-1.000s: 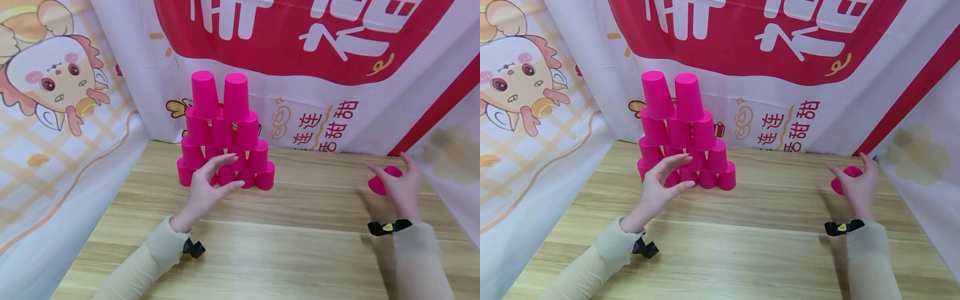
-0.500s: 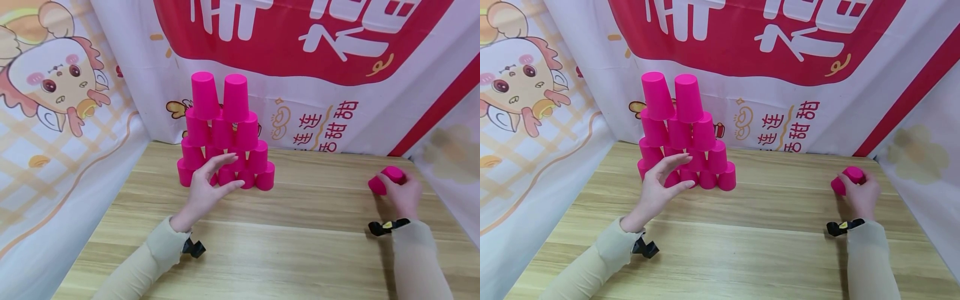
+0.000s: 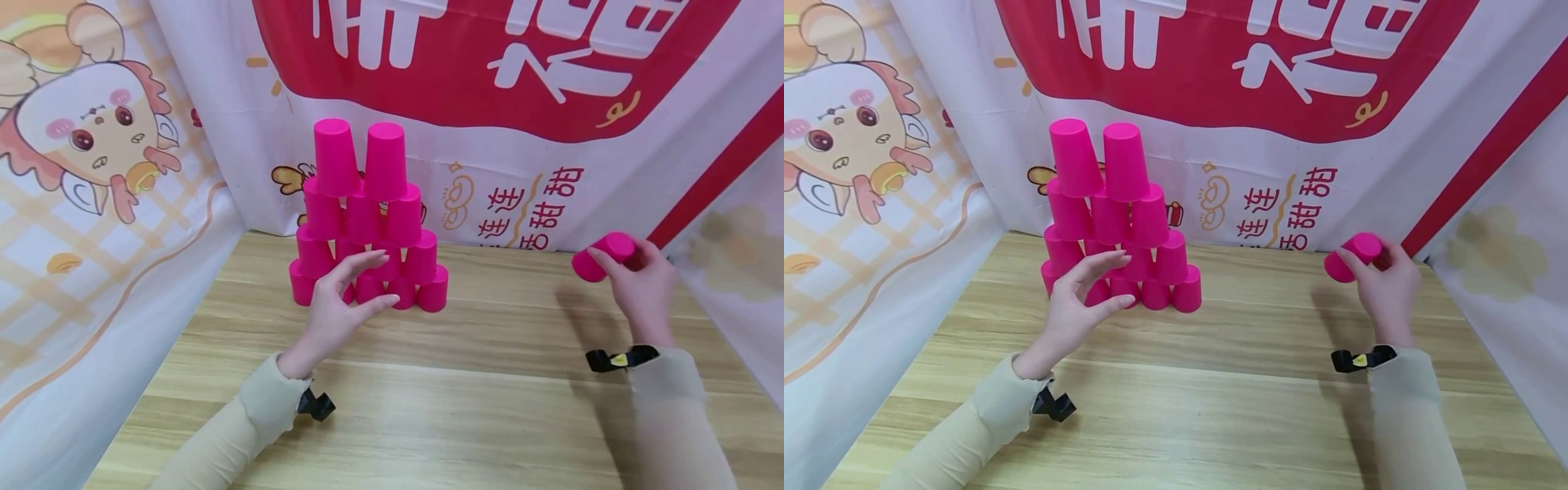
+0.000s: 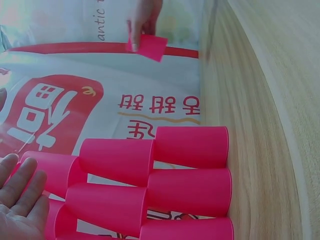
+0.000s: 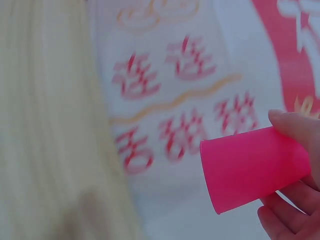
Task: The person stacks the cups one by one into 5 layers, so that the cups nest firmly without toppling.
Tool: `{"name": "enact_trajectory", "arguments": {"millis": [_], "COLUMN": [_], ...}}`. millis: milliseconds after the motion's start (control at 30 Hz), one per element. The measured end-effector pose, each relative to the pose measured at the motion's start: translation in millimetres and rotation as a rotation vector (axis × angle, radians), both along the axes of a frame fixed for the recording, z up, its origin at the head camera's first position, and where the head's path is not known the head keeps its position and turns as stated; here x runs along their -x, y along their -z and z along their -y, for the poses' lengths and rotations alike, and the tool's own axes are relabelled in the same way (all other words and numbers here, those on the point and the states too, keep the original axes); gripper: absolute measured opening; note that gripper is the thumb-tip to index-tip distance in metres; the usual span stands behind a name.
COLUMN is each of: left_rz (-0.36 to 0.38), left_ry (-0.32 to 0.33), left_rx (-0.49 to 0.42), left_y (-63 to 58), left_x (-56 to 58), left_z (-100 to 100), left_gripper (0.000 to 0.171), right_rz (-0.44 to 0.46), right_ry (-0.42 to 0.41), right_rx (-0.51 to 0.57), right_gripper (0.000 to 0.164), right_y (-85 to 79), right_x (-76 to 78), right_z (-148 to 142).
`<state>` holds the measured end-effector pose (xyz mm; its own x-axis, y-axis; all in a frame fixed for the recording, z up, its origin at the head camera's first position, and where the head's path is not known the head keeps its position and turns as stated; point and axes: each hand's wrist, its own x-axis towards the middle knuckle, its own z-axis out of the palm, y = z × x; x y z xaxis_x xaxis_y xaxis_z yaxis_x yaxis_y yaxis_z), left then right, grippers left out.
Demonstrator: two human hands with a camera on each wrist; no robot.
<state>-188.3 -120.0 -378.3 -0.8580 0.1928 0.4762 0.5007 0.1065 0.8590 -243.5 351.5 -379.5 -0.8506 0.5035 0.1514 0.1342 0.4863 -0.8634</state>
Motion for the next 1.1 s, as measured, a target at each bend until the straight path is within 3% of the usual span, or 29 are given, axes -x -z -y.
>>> {"name": "enact_trajectory", "arguments": {"millis": [367, 700, 933, 1100], "left_rz": [0.039, 0.145, 0.226, 0.251], "left_ry": [-0.003, 0.011, 0.014, 0.028], "left_rx": [0.008, 0.066, 0.095, 0.097], "left_y": [0.9, 22.5, 15.4, 18.9], "left_x": [1.4, 7.0, -5.8, -8.1], "left_z": [4.0, 8.4, 4.0, 5.4], "left_gripper": [0.059, 0.062, 0.061, 0.058], "right_rz": [-0.164, -0.440, -0.539, -0.599], "right_ry": [-0.184, -0.333, -0.396, -0.461], "right_rx": [0.040, 0.042, 0.074, 0.117], "right_gripper": [0.070, 0.057, 0.053, 0.051], "right_y": [-52.2, -83.7, -104.7, -123.7], "right_x": [-8.5, -19.5, -28.4, -39.1], "right_z": [75.9, 131.7, 160.0, 181.3]}}
